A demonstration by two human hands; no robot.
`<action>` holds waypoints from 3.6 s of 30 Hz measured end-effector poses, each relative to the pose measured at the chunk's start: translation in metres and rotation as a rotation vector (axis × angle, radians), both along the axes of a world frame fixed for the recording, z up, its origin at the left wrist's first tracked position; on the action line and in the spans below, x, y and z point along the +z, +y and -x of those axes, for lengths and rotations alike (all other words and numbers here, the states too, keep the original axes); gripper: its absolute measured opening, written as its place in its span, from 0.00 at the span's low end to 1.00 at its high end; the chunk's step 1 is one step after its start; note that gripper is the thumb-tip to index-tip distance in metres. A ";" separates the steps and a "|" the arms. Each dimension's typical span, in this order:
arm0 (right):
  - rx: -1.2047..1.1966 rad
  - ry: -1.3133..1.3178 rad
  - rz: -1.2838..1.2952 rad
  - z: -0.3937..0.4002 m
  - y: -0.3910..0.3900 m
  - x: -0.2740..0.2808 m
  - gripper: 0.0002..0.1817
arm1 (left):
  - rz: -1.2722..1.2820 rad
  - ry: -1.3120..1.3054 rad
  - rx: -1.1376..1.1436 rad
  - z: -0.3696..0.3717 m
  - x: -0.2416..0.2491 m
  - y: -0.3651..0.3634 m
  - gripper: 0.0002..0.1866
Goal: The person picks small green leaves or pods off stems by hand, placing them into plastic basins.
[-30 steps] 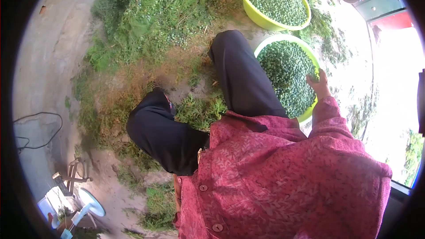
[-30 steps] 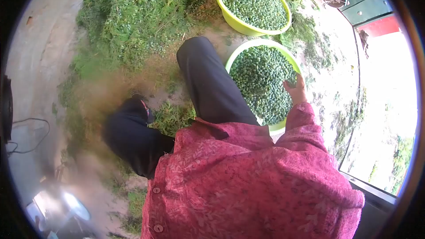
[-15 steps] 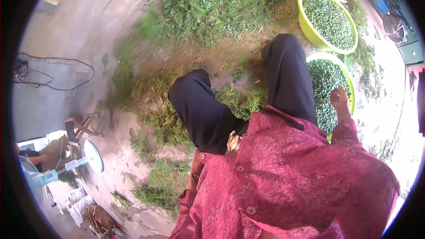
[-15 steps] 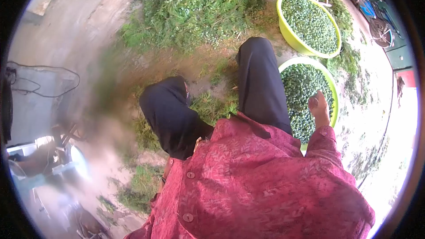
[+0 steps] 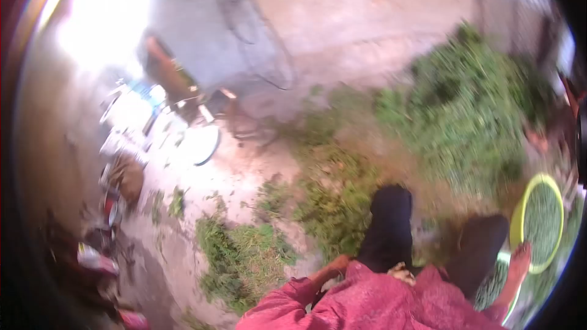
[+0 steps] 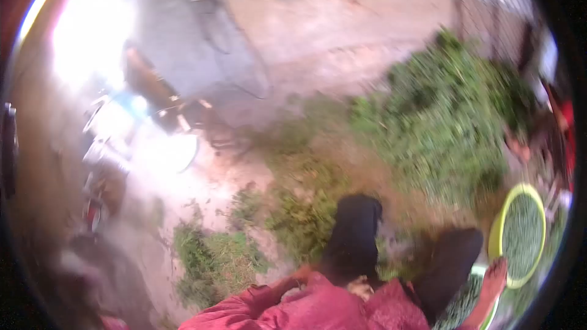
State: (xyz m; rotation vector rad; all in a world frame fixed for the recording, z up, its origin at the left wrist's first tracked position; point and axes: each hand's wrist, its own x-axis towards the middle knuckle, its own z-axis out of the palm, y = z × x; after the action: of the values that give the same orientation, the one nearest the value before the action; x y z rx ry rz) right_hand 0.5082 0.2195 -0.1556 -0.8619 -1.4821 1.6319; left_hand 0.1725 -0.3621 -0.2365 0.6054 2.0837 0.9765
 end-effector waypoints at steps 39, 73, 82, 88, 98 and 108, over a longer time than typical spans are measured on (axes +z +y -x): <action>1.241 0.536 -1.350 0.306 -0.349 0.482 0.15 | -0.031 -0.169 0.084 -0.001 0.022 0.015 0.23; 0.664 -0.119 -1.255 0.322 -0.237 0.389 0.18 | 0.136 -0.208 0.121 -0.001 0.038 0.020 0.28; 0.539 -0.953 -0.822 0.266 -0.029 0.139 0.16 | -0.128 -0.598 0.233 -0.001 0.029 -0.013 0.16; 0.627 -1.106 -0.562 0.263 0.022 0.015 0.17 | 0.098 -0.552 0.129 0.010 0.073 0.041 0.16; 0.454 -1.122 -0.242 0.337 0.096 -0.134 0.24 | 0.244 -0.462 0.070 0.091 0.053 0.093 0.16; 0.096 -1.338 0.020 0.396 0.163 -0.192 0.49 | 0.400 -0.184 0.088 0.191 0.007 0.171 0.14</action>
State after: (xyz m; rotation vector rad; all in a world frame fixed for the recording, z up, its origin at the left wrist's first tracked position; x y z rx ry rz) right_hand 0.1119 0.3823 -0.3478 -2.1344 -2.3342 1.0483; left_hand -0.0186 -0.1913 -0.2292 0.2117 2.0719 0.6089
